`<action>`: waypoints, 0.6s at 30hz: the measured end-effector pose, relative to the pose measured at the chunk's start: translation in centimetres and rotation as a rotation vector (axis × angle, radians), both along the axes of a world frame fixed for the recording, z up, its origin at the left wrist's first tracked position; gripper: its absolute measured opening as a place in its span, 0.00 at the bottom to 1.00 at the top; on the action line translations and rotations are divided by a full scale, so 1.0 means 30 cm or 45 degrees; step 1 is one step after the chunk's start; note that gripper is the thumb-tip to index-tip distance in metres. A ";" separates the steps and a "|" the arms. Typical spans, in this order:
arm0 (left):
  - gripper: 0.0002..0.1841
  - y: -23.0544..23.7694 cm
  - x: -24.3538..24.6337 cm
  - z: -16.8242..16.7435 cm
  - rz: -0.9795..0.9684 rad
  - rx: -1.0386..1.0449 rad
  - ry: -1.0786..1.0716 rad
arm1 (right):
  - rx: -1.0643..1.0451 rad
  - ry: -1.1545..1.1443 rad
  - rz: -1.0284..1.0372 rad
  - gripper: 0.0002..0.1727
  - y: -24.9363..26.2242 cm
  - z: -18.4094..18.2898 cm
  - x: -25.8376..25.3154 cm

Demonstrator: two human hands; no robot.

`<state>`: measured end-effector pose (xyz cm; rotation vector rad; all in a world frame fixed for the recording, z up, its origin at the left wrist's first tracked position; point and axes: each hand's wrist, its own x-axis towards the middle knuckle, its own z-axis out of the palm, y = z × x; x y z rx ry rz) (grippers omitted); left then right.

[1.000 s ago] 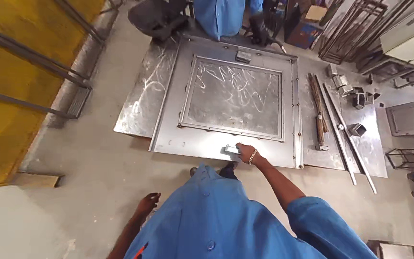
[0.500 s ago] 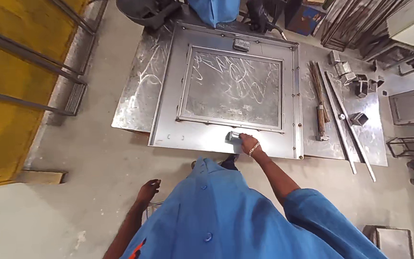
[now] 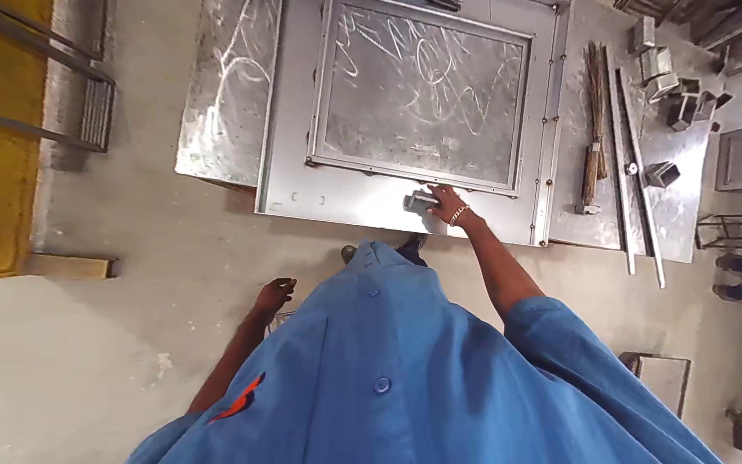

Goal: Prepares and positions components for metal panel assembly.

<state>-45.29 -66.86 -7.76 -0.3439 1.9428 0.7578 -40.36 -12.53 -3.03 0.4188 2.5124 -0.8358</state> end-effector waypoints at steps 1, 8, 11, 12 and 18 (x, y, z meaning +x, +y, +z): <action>0.25 0.001 -0.004 -0.009 -0.008 -0.001 -0.001 | 0.084 0.028 -0.073 0.42 -0.003 -0.010 -0.007; 0.26 0.000 -0.014 -0.025 0.035 0.036 0.044 | 0.315 0.066 -0.144 0.52 -0.031 -0.057 -0.021; 0.26 -0.014 0.010 -0.031 0.072 0.032 0.024 | 0.361 0.079 -0.164 0.46 -0.027 -0.064 -0.044; 0.26 -0.023 0.021 -0.034 0.084 0.032 0.018 | 0.368 0.084 -0.166 0.44 -0.024 -0.066 -0.053; 0.26 -0.055 0.063 -0.015 0.136 -0.007 -0.016 | 0.352 0.062 -0.132 0.37 -0.042 -0.032 -0.059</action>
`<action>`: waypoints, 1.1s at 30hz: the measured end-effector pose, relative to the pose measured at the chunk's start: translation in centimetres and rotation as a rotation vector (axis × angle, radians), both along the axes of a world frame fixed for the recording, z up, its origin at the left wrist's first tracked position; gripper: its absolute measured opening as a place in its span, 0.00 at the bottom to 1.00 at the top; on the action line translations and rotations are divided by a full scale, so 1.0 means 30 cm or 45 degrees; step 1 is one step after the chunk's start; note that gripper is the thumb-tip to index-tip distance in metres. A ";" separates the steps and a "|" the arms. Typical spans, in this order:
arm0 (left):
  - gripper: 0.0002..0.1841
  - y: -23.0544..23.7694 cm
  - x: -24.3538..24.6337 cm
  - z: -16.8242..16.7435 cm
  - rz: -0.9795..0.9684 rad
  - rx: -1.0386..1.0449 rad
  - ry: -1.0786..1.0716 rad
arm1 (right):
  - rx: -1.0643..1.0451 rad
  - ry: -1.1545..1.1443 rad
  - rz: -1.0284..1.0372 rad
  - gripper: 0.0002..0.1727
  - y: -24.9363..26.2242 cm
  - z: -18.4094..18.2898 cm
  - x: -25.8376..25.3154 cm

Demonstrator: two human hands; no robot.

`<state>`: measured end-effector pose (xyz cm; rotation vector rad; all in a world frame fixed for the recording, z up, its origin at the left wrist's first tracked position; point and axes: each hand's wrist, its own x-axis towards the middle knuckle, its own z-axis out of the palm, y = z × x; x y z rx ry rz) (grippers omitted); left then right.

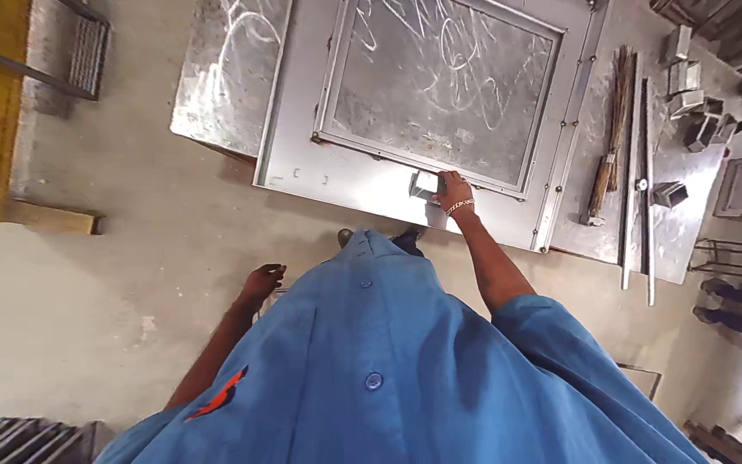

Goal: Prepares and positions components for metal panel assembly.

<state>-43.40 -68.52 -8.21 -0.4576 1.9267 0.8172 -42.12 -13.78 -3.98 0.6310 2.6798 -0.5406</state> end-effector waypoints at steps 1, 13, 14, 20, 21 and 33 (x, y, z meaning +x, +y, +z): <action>0.26 -0.003 0.005 0.000 0.011 -0.004 -0.006 | 0.004 0.001 0.011 0.37 -0.012 -0.004 0.006; 0.27 0.040 -0.013 -0.005 -0.008 0.026 -0.017 | -0.026 -0.086 -0.020 0.39 -0.044 -0.017 0.006; 0.27 0.049 -0.022 0.002 -0.009 0.035 -0.015 | -0.022 -0.083 -0.018 0.38 -0.048 -0.017 0.013; 0.28 0.052 -0.025 -0.030 0.004 0.069 -0.015 | 0.109 -0.023 -0.041 0.38 -0.096 -0.012 0.050; 0.28 0.051 -0.019 -0.027 0.003 0.065 -0.023 | 0.105 -0.006 -0.050 0.38 -0.106 -0.008 0.054; 0.27 -0.025 0.016 -0.011 -0.019 -0.009 -0.081 | 0.054 -0.128 0.015 0.40 -0.057 -0.009 0.006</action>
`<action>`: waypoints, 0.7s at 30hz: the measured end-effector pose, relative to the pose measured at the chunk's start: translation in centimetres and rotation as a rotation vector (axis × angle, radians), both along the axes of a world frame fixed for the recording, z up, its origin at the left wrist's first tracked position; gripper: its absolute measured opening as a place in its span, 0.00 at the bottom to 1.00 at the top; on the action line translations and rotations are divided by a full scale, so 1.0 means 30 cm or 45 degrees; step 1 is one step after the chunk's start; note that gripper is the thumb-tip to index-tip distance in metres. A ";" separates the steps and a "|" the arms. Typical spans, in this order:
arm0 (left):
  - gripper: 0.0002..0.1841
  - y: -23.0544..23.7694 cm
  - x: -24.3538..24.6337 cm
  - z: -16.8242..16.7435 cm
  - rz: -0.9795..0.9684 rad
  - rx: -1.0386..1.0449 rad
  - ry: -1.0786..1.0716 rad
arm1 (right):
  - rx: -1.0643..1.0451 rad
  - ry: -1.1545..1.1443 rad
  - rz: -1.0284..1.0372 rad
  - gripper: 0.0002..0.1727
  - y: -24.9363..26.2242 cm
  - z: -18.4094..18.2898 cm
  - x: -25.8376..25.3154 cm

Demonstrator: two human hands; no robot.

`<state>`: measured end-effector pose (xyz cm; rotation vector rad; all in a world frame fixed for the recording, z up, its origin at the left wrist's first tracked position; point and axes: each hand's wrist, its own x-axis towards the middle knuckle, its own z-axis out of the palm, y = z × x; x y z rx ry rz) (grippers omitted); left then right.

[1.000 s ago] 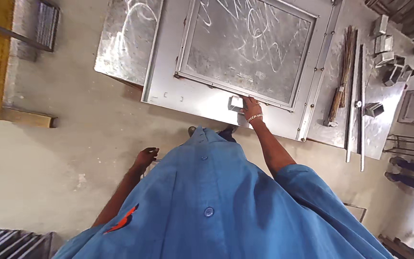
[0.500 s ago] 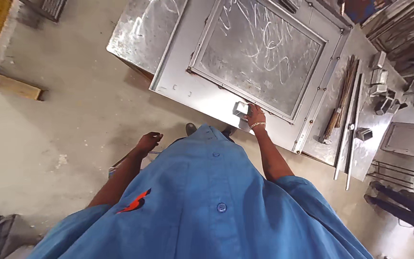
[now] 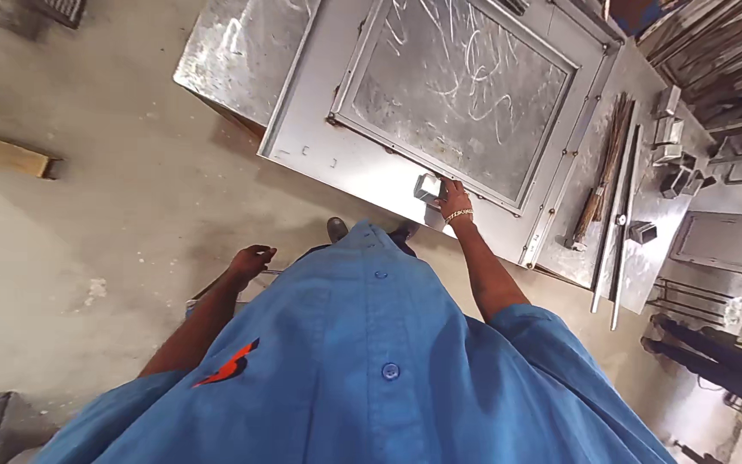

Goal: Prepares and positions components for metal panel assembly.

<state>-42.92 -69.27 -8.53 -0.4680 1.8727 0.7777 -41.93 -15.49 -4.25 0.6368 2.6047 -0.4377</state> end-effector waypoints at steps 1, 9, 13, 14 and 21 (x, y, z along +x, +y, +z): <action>0.28 0.002 -0.005 0.001 0.000 0.004 0.008 | -0.003 -0.006 0.009 0.41 -0.005 0.004 -0.001; 0.27 0.051 -0.028 -0.008 0.057 0.061 0.025 | 0.070 -0.133 0.040 0.44 -0.031 0.026 0.006; 0.27 0.133 -0.089 0.047 0.206 0.255 0.142 | -0.350 0.040 -0.449 0.40 0.001 0.070 0.083; 0.26 0.178 -0.110 0.083 0.229 0.334 0.185 | -0.638 0.150 -0.645 0.35 -0.008 0.104 0.115; 0.25 0.701 -0.259 0.534 -0.251 1.121 0.615 | -2.438 0.523 -1.048 0.37 -0.177 0.398 0.183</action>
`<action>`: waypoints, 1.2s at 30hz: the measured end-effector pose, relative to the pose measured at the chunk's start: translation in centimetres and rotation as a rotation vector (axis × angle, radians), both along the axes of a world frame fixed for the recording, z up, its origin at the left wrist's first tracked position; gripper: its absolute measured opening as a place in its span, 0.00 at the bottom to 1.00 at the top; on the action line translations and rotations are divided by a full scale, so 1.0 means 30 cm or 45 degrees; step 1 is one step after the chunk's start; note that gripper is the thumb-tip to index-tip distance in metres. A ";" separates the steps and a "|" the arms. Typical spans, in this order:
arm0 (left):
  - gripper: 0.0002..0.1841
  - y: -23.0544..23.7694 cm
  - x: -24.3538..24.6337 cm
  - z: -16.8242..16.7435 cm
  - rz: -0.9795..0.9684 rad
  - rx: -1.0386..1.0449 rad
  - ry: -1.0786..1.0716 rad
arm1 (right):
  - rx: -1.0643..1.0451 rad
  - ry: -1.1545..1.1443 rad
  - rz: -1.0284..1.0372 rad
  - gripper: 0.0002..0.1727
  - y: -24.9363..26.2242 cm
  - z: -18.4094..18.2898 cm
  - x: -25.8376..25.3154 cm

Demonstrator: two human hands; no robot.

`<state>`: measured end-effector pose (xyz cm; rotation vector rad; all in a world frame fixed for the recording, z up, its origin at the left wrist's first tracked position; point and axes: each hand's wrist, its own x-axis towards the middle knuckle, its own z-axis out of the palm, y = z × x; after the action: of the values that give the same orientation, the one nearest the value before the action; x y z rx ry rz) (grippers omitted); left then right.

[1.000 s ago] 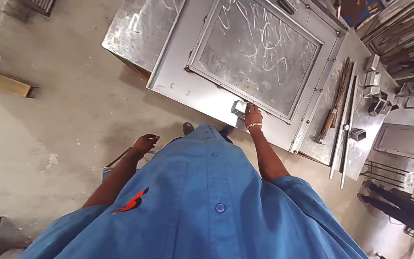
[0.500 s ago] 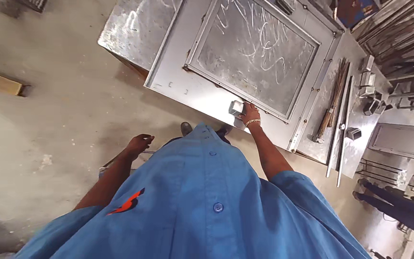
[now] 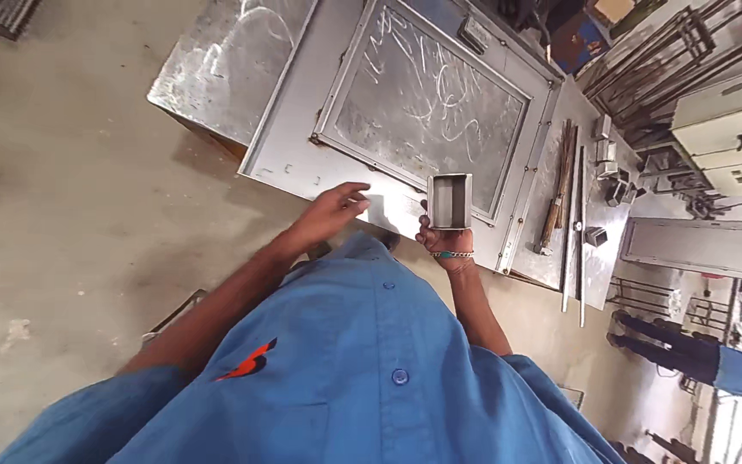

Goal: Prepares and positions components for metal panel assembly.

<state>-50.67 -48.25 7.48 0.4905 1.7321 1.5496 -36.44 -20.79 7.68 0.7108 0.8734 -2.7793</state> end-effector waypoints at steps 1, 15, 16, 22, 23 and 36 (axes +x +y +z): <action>0.27 0.070 -0.013 0.053 -0.044 0.086 0.097 | -0.050 0.084 0.025 0.39 -0.030 0.027 -0.009; 0.15 0.250 -0.003 0.280 0.145 0.519 0.086 | -0.116 0.288 0.131 0.41 -0.159 0.206 0.017; 0.15 0.245 0.000 0.283 0.144 0.528 0.089 | -0.144 0.296 0.128 0.41 -0.164 0.208 0.019; 0.11 0.222 -0.006 0.311 0.142 0.553 0.222 | -0.158 0.340 0.186 0.44 -0.178 0.216 0.004; 0.10 0.220 -0.006 0.317 0.141 0.556 0.230 | -0.147 0.341 0.194 0.44 -0.174 0.214 0.002; 0.08 0.199 -0.019 0.314 0.166 0.518 0.185 | -0.020 0.295 0.244 0.42 -0.177 0.250 -0.001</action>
<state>-51.23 -42.26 16.90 0.7178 1.5795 2.0185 -36.47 -26.11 15.17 0.2878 0.9050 -2.7263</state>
